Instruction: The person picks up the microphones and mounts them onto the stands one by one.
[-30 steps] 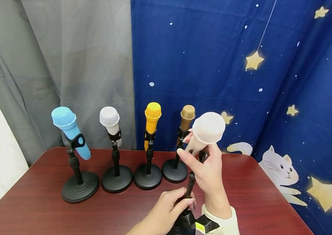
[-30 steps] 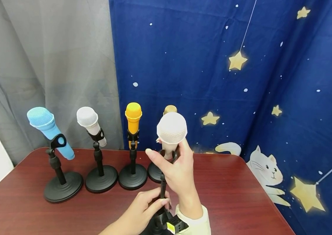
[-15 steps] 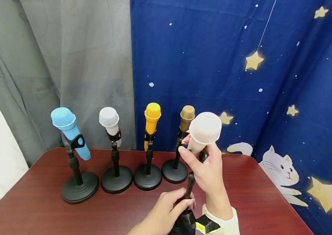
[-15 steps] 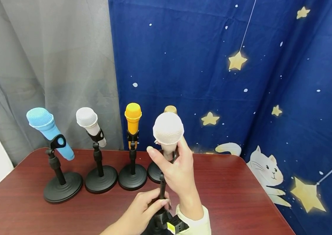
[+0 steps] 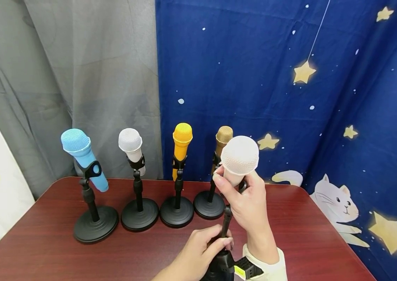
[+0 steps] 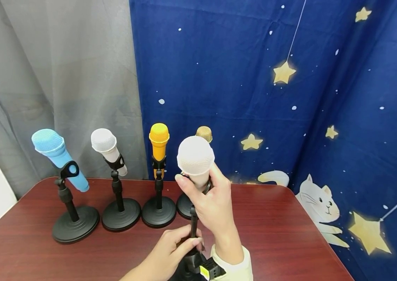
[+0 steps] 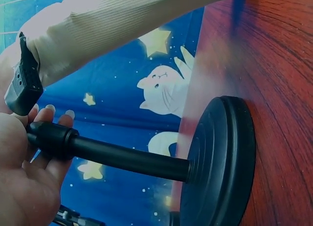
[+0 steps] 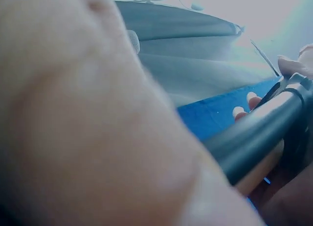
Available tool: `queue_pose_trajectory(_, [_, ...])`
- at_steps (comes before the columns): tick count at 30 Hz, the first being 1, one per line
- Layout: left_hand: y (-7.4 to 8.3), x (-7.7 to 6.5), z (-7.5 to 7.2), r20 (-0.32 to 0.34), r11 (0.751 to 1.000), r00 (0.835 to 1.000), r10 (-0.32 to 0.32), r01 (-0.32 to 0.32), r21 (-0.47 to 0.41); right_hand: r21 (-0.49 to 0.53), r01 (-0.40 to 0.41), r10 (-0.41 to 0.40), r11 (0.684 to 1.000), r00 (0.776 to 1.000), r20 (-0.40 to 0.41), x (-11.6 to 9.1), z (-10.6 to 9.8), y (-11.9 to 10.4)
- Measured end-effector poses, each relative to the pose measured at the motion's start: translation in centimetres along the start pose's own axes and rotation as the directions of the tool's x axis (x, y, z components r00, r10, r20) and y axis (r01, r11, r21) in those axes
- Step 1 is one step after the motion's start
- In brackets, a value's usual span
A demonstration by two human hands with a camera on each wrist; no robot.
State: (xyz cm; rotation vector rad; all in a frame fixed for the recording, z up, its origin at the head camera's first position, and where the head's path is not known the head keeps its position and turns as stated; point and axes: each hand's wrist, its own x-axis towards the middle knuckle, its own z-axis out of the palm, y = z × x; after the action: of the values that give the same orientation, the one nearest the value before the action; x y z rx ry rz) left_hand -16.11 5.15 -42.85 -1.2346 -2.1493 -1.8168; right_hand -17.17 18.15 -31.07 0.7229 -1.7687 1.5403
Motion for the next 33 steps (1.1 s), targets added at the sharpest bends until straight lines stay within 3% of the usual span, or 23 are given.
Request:
queue_pose_trajectory(6, [-0.2, -0.03, -0.16, 0.025, 0.993, 0.997, -0.075, 0.077, -0.085, -0.016, -0.059, 0.059, 0.998, 0.997, 0.043, -0.2, 0.51, -0.07])
queue_pose_trajectory(19, [-0.12, 0.02, -0.2, 0.038, 0.991, 0.995, -0.094, 0.097, -0.09, -0.037, -0.042, 0.043, 0.998, 0.999, 0.017, -0.42, 0.52, -0.12])
queue_pose_trajectory(29, [-0.47, -0.04, -0.44, 0.012, 0.999, 0.999, -0.047, 0.047, -0.026, -0.044, -0.057, 0.06, 0.997, 0.997, 0.047, -0.19, 0.45, -0.67])
queue_pose_trajectory(33, [-0.56, 0.02, -0.21, 0.022, 0.999, 0.999, -0.035, 0.036, -0.04, -0.021, -0.072, 0.074, 0.997, 0.991, 0.109, -0.42, -0.2, -0.72])
